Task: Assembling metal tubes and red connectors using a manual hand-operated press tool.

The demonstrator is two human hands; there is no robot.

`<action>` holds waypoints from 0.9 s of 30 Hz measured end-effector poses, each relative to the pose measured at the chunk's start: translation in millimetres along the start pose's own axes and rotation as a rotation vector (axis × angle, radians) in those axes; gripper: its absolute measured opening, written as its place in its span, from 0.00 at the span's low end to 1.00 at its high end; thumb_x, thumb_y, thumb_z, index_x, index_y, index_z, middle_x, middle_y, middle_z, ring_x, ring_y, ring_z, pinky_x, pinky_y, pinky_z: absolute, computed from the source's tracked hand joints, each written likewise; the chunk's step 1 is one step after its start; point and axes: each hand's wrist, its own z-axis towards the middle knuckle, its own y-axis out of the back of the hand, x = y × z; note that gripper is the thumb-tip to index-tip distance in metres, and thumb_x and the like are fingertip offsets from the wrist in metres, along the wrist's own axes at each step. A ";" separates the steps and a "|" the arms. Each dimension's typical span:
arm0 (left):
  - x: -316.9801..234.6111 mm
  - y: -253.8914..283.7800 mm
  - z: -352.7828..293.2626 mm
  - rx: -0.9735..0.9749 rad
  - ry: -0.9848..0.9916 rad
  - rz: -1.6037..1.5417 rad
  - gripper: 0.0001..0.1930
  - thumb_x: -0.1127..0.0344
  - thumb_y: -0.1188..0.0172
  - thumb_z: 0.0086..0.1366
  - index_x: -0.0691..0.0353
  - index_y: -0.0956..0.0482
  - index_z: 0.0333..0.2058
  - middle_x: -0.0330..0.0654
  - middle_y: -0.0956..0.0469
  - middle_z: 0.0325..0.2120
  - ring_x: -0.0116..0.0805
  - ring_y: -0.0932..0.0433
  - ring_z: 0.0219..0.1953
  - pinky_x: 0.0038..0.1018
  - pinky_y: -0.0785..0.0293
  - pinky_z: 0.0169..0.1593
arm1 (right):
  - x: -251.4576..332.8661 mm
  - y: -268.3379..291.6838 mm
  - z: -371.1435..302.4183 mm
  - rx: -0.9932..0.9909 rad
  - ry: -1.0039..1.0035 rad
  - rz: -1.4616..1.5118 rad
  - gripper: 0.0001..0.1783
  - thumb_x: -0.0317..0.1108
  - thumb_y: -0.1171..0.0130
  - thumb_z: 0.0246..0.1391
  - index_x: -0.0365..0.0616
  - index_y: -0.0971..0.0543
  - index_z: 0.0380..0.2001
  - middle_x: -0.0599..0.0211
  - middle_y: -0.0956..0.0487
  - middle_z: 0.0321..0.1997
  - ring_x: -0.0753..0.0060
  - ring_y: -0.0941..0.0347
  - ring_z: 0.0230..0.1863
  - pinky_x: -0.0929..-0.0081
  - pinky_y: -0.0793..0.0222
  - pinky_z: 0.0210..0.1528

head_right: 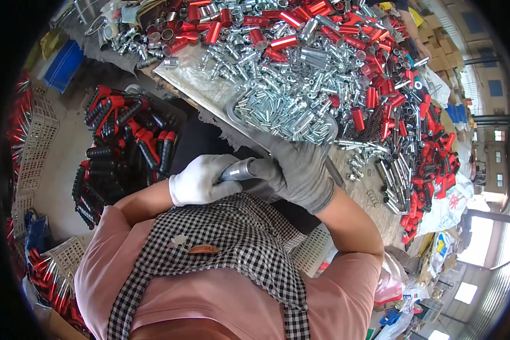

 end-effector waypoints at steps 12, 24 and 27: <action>-4.2 -5.5 -0.9 0.054 0.005 0.043 0.17 0.60 0.33 0.56 0.67 0.23 0.39 0.52 0.22 0.26 0.51 0.20 0.28 0.39 0.23 0.34 | 2.1 5.1 -7.4 -0.038 0.107 -0.173 0.36 0.49 0.30 0.44 0.45 0.24 0.56 0.69 0.23 0.23 0.64 0.24 0.26 0.54 0.35 0.59; -8.3 -8.9 2.1 0.080 -0.019 0.050 0.17 0.59 0.32 0.55 0.65 0.23 0.37 0.51 0.22 0.26 0.51 0.21 0.28 0.39 0.24 0.33 | -8.4 8.1 -19.9 0.035 0.026 0.074 0.32 0.55 0.33 0.48 0.45 0.22 0.51 0.65 0.17 0.36 0.58 0.23 0.44 0.57 0.31 0.46; -6.1 -9.1 1.1 0.056 -0.011 0.064 0.17 0.59 0.32 0.55 0.66 0.23 0.37 0.51 0.22 0.25 0.51 0.21 0.27 0.39 0.25 0.32 | 6.3 13.2 -11.9 0.083 -0.029 0.176 0.31 0.53 0.33 0.49 0.45 0.22 0.51 0.62 0.18 0.38 0.58 0.23 0.44 0.57 0.30 0.45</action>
